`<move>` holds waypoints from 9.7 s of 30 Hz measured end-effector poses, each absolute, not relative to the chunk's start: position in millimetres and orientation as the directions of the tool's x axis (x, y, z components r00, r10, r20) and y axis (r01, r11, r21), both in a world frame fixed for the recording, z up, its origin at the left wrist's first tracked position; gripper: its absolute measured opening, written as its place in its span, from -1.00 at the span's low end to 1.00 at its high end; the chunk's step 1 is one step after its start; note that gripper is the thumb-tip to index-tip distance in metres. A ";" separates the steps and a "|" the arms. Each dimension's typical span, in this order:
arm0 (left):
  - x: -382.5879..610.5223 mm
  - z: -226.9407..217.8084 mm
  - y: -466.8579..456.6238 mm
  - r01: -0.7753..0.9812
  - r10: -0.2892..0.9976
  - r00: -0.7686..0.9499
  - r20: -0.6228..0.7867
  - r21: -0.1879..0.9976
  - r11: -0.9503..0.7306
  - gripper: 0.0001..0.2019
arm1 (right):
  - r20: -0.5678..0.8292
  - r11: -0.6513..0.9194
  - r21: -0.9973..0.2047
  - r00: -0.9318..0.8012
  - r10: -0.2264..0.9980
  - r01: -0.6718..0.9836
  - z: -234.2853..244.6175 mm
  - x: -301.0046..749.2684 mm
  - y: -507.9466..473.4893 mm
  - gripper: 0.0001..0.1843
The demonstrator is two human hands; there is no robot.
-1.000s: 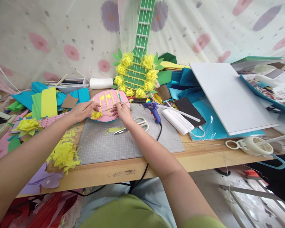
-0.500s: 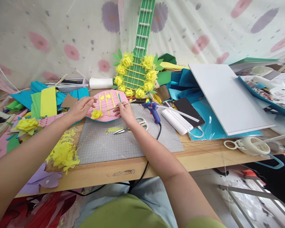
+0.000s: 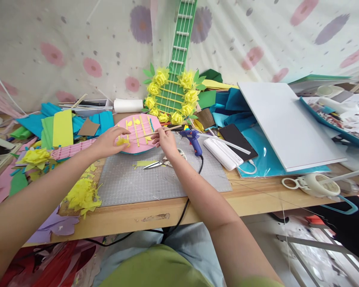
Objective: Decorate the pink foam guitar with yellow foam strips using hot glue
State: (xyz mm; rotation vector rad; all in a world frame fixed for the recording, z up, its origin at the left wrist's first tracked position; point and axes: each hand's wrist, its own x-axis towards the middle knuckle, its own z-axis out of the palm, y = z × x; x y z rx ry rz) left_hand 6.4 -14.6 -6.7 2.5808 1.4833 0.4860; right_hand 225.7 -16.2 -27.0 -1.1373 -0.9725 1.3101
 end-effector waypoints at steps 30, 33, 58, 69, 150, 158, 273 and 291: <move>2.5 -13.6 -3.9 0.896 0.890 0.414 0.189 0.086 -0.435 -0.80 | 0.267 0.283 -0.945 -0.112 0.957 0.163 -34.7 209.6 -40.9 -0.80; 1.9 -11.7 -6.0 0.897 0.895 0.405 0.187 0.106 -0.428 -0.79 | 0.283 0.298 -0.936 -0.103 0.953 0.186 -29.9 208.9 -41.8 -0.81; 0.1 -12.2 0.4 0.882 0.890 0.428 0.159 0.141 -0.449 -0.75 | 0.221 0.225 -0.974 -0.099 0.970 0.029 -41.8 207.1 -33.6 -0.83; 2.6 -3.6 -8.2 0.909 0.916 0.377 0.139 0.134 -0.395 -0.79 | 0.309 0.332 -0.894 -0.124 0.943 0.301 -25.6 204.7 -46.0 -0.82; 88.1 -21.2 11.4 0.891 0.882 0.450 0.142 -0.010 -0.453 -0.74 | 0.142 0.237 -0.663 -0.192 0.971 0.710 -59.0 341.5 -59.2 -0.66; 87.9 -24.1 11.4 0.917 0.901 0.381 0.206 0.043 -0.397 -0.70 | 0.019 0.055 -0.704 -0.058 0.998 0.708 -48.3 384.2 -58.4 -0.52; 115.8 -74.6 -45.2 0.023 0.929 -0.293 0.225 0.973 -0.228 -0.78 | 0.261 0.079 -0.817 0.244 0.934 0.571 -76.2 308.4 -51.0 -0.53; 116.5 -77.3 -47.2 0.097 0.913 -0.255 0.318 0.948 -0.303 -0.72 | 0.203 -0.210 -0.620 0.413 0.888 0.756 -90.3 342.3 -21.2 -0.50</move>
